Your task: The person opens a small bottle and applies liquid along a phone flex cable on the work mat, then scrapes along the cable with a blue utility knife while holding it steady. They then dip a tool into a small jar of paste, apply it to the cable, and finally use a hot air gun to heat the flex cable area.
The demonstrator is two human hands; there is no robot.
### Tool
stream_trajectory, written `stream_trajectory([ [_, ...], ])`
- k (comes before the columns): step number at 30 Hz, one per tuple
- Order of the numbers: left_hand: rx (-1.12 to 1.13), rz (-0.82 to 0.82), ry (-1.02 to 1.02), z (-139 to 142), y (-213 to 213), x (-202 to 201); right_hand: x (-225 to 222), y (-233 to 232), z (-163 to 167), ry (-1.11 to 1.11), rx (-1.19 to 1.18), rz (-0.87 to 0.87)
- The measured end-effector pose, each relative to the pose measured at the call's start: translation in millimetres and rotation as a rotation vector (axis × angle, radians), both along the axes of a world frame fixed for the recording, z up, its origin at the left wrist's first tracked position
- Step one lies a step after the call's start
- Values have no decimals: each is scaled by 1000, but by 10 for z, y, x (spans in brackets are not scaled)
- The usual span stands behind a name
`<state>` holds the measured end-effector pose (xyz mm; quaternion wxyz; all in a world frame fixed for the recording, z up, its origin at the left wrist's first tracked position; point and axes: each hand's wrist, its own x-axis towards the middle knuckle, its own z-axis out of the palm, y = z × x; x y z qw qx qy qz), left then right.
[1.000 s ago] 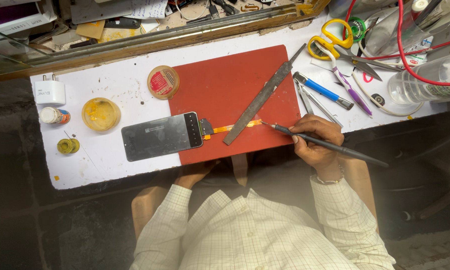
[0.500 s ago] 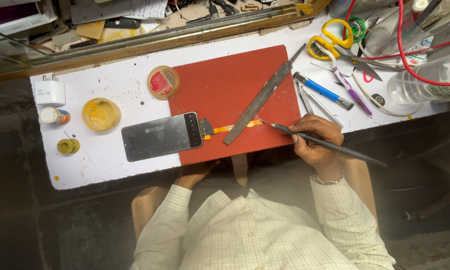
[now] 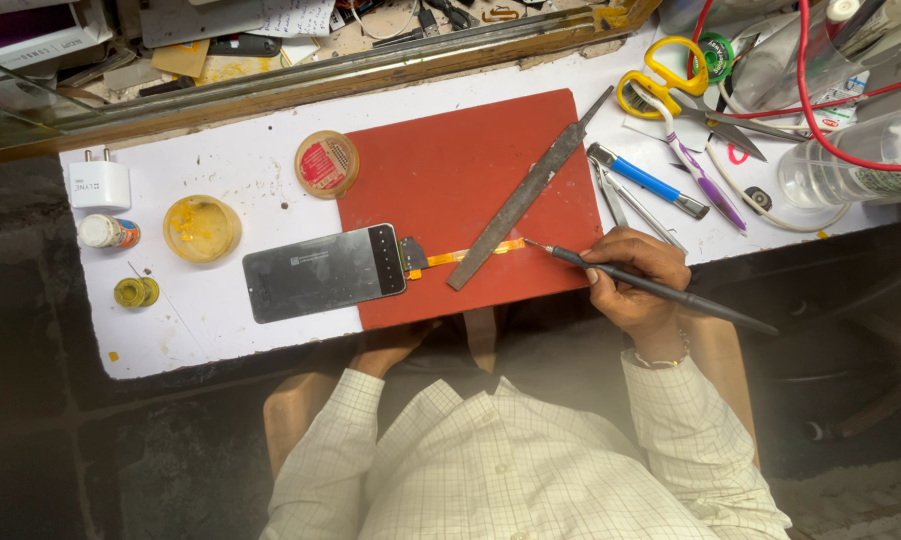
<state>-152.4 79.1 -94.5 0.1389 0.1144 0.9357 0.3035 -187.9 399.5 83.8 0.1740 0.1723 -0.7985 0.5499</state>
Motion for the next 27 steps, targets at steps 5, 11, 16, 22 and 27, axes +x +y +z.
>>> stream_trajectory([
  [5, -28, -14, 4, -9, 1, -10, -7, 1, -3, 11, -7, 6],
  [11, 22, 2, -6, 14, -4, -3, -3, -6, -3, 10, -5, 9],
  [16, 4, 4, 23, 20, 0, 3, 0, 5, -4, -12, -13, 14],
  [22, 0, 5, 12, -7, 8, 11, 12, 25, -3, -4, -42, 57],
  [27, -7, -2, 6, -13, 2, 13, 15, 13, -2, -26, -21, 16],
])
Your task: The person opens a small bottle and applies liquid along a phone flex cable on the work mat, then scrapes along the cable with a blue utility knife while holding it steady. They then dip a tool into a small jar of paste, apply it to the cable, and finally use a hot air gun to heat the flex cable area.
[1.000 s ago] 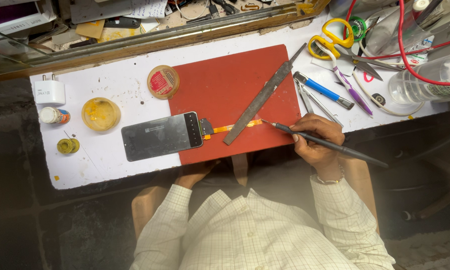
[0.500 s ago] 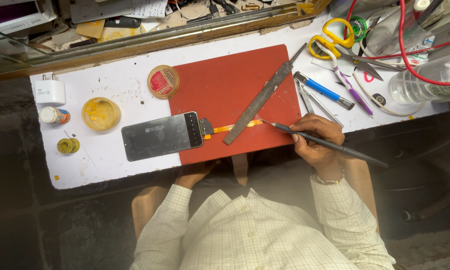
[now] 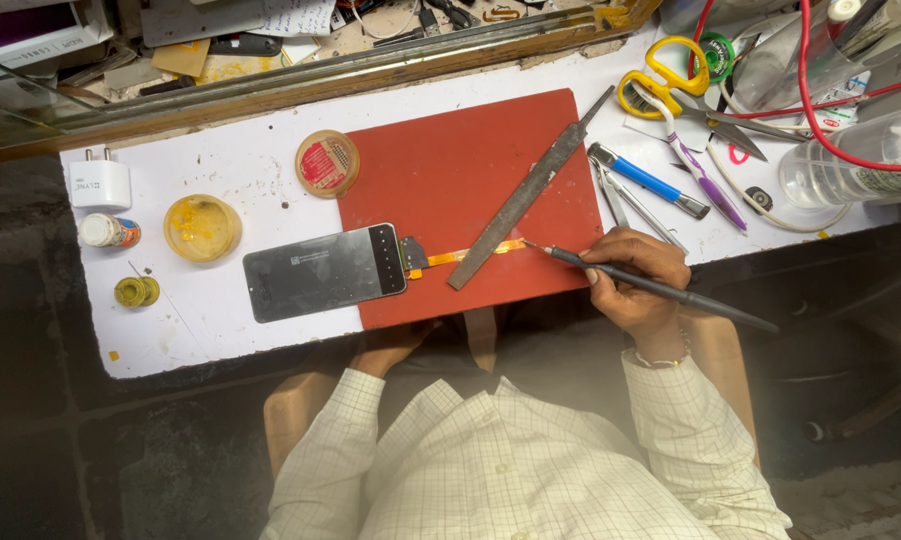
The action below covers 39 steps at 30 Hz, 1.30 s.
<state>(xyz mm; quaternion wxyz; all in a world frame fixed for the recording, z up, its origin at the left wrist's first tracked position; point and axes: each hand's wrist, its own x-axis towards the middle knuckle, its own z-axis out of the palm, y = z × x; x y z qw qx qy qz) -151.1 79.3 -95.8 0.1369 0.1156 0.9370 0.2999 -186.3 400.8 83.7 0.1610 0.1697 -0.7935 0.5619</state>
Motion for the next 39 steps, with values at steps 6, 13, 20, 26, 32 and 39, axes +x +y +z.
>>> stream_trajectory([
  [6, -8, -8, 22, -1, -5, 5, -2, -2, -1, -9, 9, -9],
  [13, 1, -2, 6, 13, -5, 3, -3, 23, -10, 10, -23, 35],
  [20, 44, 16, 10, 30, -1, 3, -6, 0, -11, 8, 3, 0],
  [26, 28, 12, -5, 14, -7, 23, 11, -1, -8, -16, -2, -15],
  [32, 6, 8, -36, -5, -3, 25, 13, 18, -11, -18, -17, 12],
  [39, 3, 7, -24, 12, -9, 24, 17, 5, -10, -26, -16, 1],
])
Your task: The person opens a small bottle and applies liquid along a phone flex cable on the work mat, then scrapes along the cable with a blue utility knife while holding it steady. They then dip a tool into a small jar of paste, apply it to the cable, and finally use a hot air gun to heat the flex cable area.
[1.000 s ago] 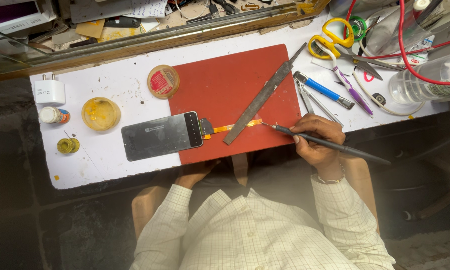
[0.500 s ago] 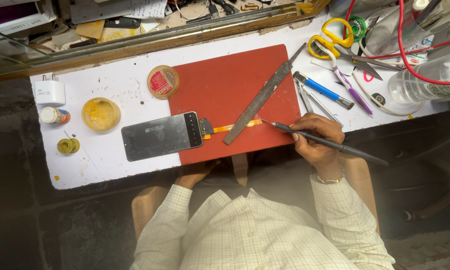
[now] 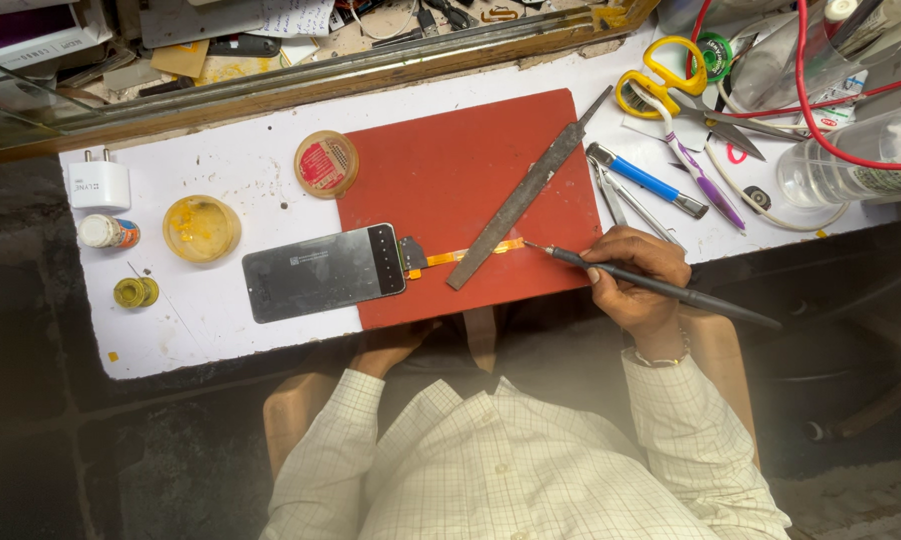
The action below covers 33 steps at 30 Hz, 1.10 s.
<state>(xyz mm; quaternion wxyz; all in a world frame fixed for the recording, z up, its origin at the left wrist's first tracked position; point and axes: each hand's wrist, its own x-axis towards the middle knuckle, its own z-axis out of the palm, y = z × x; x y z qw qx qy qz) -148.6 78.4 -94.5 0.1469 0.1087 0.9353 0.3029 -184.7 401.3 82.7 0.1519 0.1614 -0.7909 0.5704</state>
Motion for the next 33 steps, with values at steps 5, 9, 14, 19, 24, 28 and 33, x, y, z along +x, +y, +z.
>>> stream_trajectory([
  [5, -12, 11, -36, 12, -6, -9, -10, -15, 3, 17, -3, 14],
  [9, 10, 8, 0, 23, -37, -5, -7, -25, -2, 20, -5, 28],
  [14, 17, 5, 39, 48, -32, 6, 7, -21, -6, 31, 0, 25],
  [19, 3, -9, 15, 79, -36, -10, -1, -20, -11, 27, -1, 21],
  [24, 19, -4, 31, 81, -33, -7, 7, -27, -5, 36, 1, 18],
  [28, 30, 10, 19, 66, -28, 0, 13, -30, 6, 17, -1, 0],
  [33, 30, -4, 21, 48, -31, -3, 9, -46, 11, 13, 6, -19],
])
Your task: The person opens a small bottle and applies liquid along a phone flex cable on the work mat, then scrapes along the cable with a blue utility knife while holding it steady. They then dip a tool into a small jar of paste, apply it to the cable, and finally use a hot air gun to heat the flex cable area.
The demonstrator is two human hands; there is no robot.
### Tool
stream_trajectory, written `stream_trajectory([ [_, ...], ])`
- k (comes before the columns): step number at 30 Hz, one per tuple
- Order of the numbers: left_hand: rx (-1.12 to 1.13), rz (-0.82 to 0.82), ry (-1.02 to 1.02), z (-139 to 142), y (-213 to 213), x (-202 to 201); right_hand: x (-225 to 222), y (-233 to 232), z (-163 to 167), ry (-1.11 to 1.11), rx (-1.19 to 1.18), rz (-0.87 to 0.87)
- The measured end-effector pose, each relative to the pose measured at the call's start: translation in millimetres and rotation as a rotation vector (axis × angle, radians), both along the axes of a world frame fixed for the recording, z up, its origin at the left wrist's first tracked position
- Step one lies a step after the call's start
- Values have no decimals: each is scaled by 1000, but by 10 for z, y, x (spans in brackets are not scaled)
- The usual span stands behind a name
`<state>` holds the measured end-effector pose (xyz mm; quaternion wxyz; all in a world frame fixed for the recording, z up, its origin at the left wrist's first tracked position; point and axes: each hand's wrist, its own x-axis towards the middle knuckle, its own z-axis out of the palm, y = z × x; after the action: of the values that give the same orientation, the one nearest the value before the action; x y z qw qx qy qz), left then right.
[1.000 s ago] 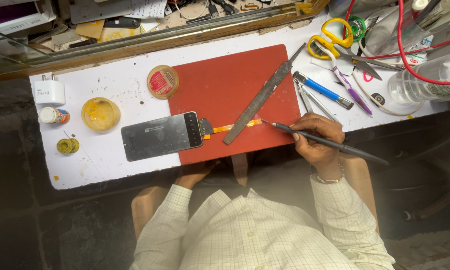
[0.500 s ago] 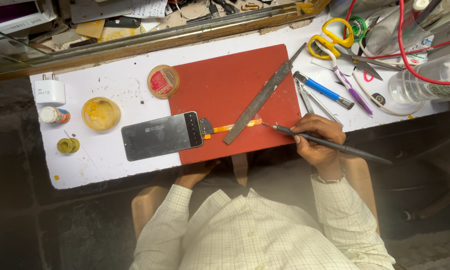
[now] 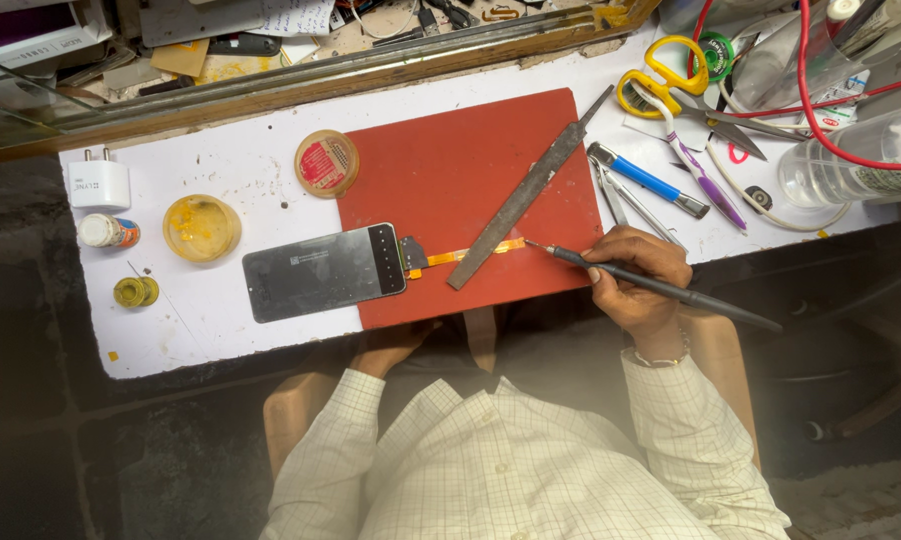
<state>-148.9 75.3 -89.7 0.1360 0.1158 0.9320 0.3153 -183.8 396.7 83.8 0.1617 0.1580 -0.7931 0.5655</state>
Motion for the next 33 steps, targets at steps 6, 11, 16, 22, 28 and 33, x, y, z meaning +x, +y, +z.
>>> stream_trajectory([
  [6, -6, 1, -9, -4, 1, 9, -5, -12, 0, 12, 6, 9],
  [11, -5, -2, -4, -1, -5, 16, -3, -10, -4, 9, 13, 1],
  [16, 4, 13, -20, -2, 5, 16, -1, -13, -7, 11, 18, -2],
  [22, -8, 10, -23, -2, 10, 9, -3, -12, 3, 26, 14, -2],
  [28, 2, 3, 7, -8, 3, 15, 0, -19, 9, 20, 14, 1],
  [33, 8, 13, -22, -7, 4, 16, 3, -10, -8, 4, 5, 12],
])
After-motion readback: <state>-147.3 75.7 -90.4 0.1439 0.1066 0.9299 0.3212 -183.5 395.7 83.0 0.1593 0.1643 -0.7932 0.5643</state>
